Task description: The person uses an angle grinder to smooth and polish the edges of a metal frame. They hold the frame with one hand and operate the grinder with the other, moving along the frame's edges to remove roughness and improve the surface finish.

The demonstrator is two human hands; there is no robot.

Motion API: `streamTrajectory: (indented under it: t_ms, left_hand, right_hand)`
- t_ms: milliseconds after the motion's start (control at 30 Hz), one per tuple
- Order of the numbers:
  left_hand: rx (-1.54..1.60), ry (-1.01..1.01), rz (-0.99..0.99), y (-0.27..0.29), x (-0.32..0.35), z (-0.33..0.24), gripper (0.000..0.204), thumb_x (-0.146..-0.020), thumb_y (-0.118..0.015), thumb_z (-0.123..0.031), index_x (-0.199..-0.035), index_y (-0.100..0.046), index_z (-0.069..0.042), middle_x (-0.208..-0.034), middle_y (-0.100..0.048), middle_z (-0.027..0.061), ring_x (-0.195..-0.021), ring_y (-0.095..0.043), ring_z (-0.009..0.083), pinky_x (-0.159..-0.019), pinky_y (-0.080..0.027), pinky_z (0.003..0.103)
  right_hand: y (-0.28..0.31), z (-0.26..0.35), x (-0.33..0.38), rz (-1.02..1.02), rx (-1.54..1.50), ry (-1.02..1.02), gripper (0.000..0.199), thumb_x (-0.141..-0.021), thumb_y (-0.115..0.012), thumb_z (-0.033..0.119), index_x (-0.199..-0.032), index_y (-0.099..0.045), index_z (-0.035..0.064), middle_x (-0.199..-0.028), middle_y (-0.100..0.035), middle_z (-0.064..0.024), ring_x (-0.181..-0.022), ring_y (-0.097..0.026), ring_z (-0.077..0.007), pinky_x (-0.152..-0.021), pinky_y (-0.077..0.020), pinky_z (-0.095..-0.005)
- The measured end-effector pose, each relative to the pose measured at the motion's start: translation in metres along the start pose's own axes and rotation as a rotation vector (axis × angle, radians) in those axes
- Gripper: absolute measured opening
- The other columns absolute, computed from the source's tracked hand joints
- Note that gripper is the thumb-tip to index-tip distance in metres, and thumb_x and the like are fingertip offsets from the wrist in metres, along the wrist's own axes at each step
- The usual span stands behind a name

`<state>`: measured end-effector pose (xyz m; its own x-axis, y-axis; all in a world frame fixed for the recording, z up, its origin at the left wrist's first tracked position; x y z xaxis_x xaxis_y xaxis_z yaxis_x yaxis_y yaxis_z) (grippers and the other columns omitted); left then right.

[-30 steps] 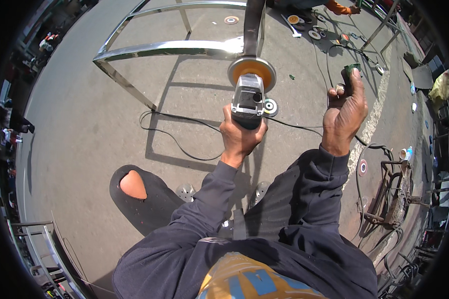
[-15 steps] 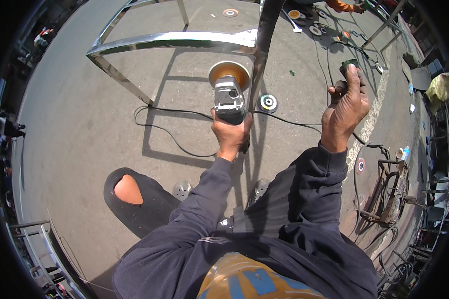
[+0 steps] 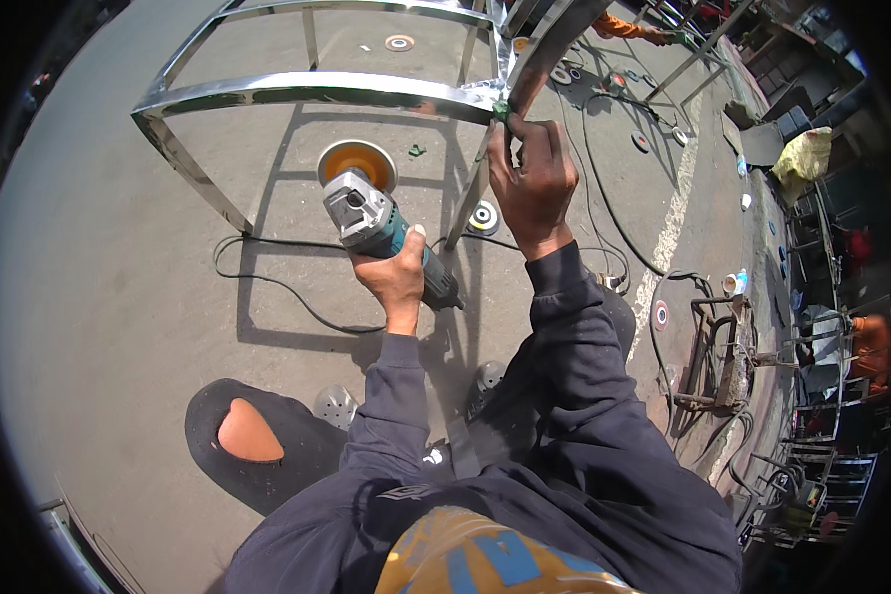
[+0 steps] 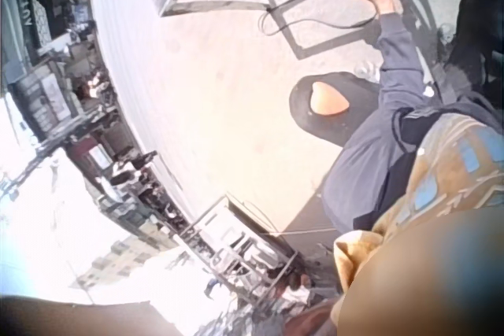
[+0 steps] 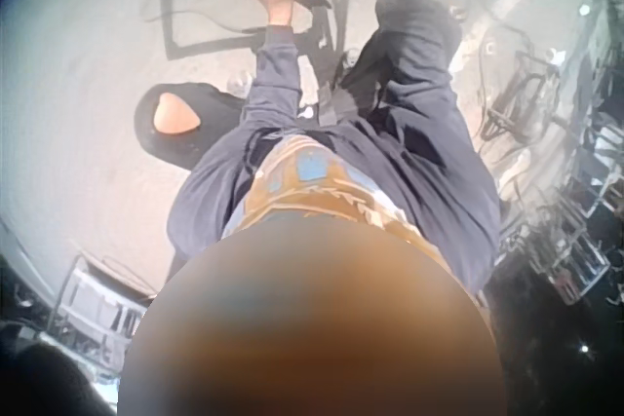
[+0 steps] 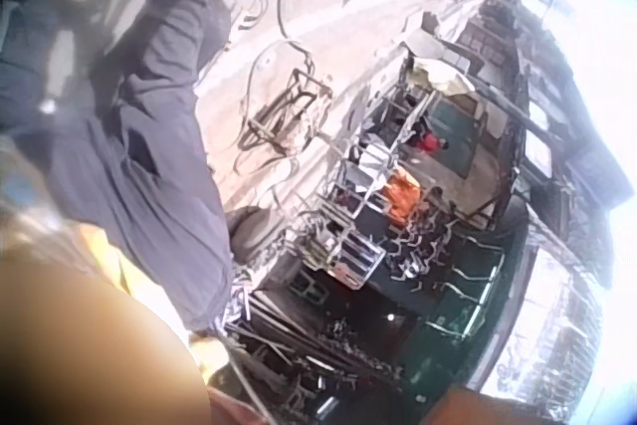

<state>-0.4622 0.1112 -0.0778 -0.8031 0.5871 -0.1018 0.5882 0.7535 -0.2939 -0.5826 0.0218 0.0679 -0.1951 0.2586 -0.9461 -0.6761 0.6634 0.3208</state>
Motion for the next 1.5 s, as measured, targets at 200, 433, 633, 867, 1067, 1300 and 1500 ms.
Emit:
streamTrajectory:
  t_ms: [200,433,633,867,1067,1300,1500]
  left_hand:
    - [0.113,-0.009,-0.066,0.022,-0.015,-0.026,0.053,-0.073,-0.077,-0.012,-0.12,-0.057,0.0,-0.105,-0.06,0.0054,-0.093,-0.062,0.0191,-0.092,-0.049,0.034]
    - [0.224,0.021,-0.148,0.039,-0.037,-0.045,0.053,-0.074,-0.073,-0.013,-0.124,-0.057,-0.003,-0.104,-0.055,0.0042,-0.093,-0.06,0.0188,-0.091,-0.051,0.039]
    - [0.288,0.08,-0.232,0.048,-0.047,-0.052,0.069,-0.073,-0.073,-0.019,-0.135,-0.05,0.0,-0.113,-0.057,0.0095,-0.099,-0.064,0.0221,-0.091,-0.056,0.039]
    - [0.408,0.124,-0.22,0.048,-0.048,-0.052,0.057,-0.075,-0.073,-0.013,-0.128,-0.056,-0.002,-0.109,-0.057,0.0067,-0.095,-0.061,0.0195,-0.086,-0.053,0.037]
    - [0.411,0.07,-0.203,0.053,-0.047,-0.058,0.057,-0.074,-0.073,-0.015,-0.127,-0.055,-0.001,-0.107,-0.057,0.0071,-0.092,-0.062,0.0198,-0.085,-0.055,0.038]
    - [0.369,0.102,-0.194,0.056,-0.045,-0.064,0.062,-0.075,-0.072,-0.018,-0.131,-0.053,0.0,-0.108,-0.056,0.0081,-0.094,-0.061,0.0201,-0.082,-0.056,0.037]
    - [0.412,0.076,-0.186,0.053,-0.045,-0.062,0.055,-0.075,-0.073,-0.015,-0.126,-0.057,-0.001,-0.107,-0.057,0.0071,-0.093,-0.061,0.0194,-0.083,-0.055,0.037]
  right_hand:
    - [0.006,-0.014,-0.108,-0.275,0.064,0.217,0.015,-0.085,-0.08,0.011,-0.092,-0.07,0.0015,-0.077,-0.064,-0.0087,-0.064,-0.065,-0.019,-0.057,-0.0518,-0.0306]
    - [0.001,0.024,0.008,-0.017,0.051,-0.146,0.012,-0.082,-0.078,0.003,-0.089,-0.069,0.0001,-0.073,-0.059,-0.0082,-0.06,-0.06,-0.0153,-0.054,-0.0483,-0.0291]
    - [0.005,-0.007,-0.026,-0.13,0.1,-0.085,0.012,-0.082,-0.076,-0.001,-0.087,-0.065,-0.0012,-0.078,-0.061,-0.0103,-0.062,-0.061,-0.0202,-0.056,-0.0501,-0.0316]
    - [-0.004,-0.009,-0.033,-0.3,0.035,-0.182,0.012,-0.085,-0.075,0.003,-0.087,-0.064,-0.0025,-0.078,-0.062,-0.0111,-0.063,-0.062,-0.0209,-0.056,-0.0496,-0.0318]
    - [-0.006,0.004,-0.002,-0.183,0.001,-0.343,0.014,-0.084,-0.075,0.005,-0.084,-0.064,-0.002,-0.078,-0.061,-0.01,-0.062,-0.061,-0.0188,-0.057,-0.0496,-0.0316]
    - [0.001,-0.011,-0.08,-0.285,0.072,-0.126,0.013,-0.087,-0.073,0.008,-0.082,-0.066,-0.001,-0.069,-0.066,-0.0091,-0.06,-0.065,-0.0168,-0.059,-0.0517,-0.0303]
    - [-0.007,-0.002,-0.045,-0.258,-0.113,-0.39,0.015,-0.089,-0.072,0.007,-0.08,-0.065,-0.0019,-0.066,-0.066,-0.0069,-0.057,-0.062,-0.0124,-0.055,-0.0496,-0.0291]
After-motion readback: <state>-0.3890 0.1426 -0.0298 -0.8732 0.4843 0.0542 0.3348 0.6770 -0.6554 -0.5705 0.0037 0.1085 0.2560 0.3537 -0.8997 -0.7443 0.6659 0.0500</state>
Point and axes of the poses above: each hand's wrist, its own x-axis away from the middle knuckle, its own y-axis out of the back of the hand, z = x × y, the point moved 1 cm from there along -x, towards the middle knuckle
